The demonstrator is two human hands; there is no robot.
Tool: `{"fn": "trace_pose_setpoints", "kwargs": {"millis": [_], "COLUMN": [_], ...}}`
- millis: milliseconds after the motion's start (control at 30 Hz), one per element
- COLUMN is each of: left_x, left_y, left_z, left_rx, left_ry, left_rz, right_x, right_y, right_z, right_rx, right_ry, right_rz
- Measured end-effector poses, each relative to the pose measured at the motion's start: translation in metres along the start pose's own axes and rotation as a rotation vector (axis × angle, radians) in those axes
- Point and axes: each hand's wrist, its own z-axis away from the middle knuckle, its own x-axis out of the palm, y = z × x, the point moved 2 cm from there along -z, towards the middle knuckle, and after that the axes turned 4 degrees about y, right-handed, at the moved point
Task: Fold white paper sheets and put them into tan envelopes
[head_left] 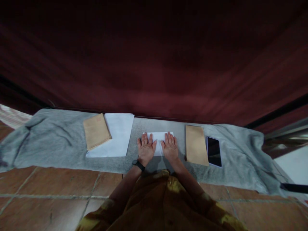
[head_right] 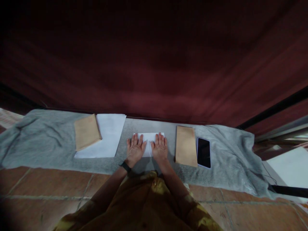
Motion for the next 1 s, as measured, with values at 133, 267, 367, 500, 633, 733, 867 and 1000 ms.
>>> {"fn": "trace_pose_setpoints", "kwargs": {"millis": [133,267,367,500,633,733,867,1000], "left_x": [0.005,0.013,0.016,0.013,0.010,0.010,0.010,0.009], "left_y": [0.022,0.032,0.023,0.003,-0.007,-0.007,-0.006,-0.008], "left_z": [-0.006,-0.009,-0.010,-0.010,-0.009,-0.008,-0.009,-0.009], "left_rx": [0.101,0.164,0.156,0.124,0.079,0.071,0.087,0.113], "left_ry": [-0.043,-0.065,-0.043,-0.010,0.017,0.019,0.016,0.001], "left_rz": [0.075,0.121,0.113,0.088,0.068,0.062,0.050,0.037], "right_x": [-0.003,-0.005,-0.006,-0.006,-0.006,-0.005,0.001,0.010], "right_y": [-0.002,-0.002,-0.002,-0.003,-0.003,-0.004,-0.013,-0.022], "right_z": [-0.001,-0.001,-0.001,-0.001,-0.004,-0.009,-0.016,-0.016], "right_rx": [0.012,0.018,0.022,0.028,0.059,0.102,0.001,-0.073], "right_ry": [-0.060,-0.092,-0.089,-0.071,-0.018,-0.008,-0.096,-0.148], "right_rz": [-0.011,-0.025,-0.038,-0.050,-0.051,-0.025,-0.039,-0.074]}}
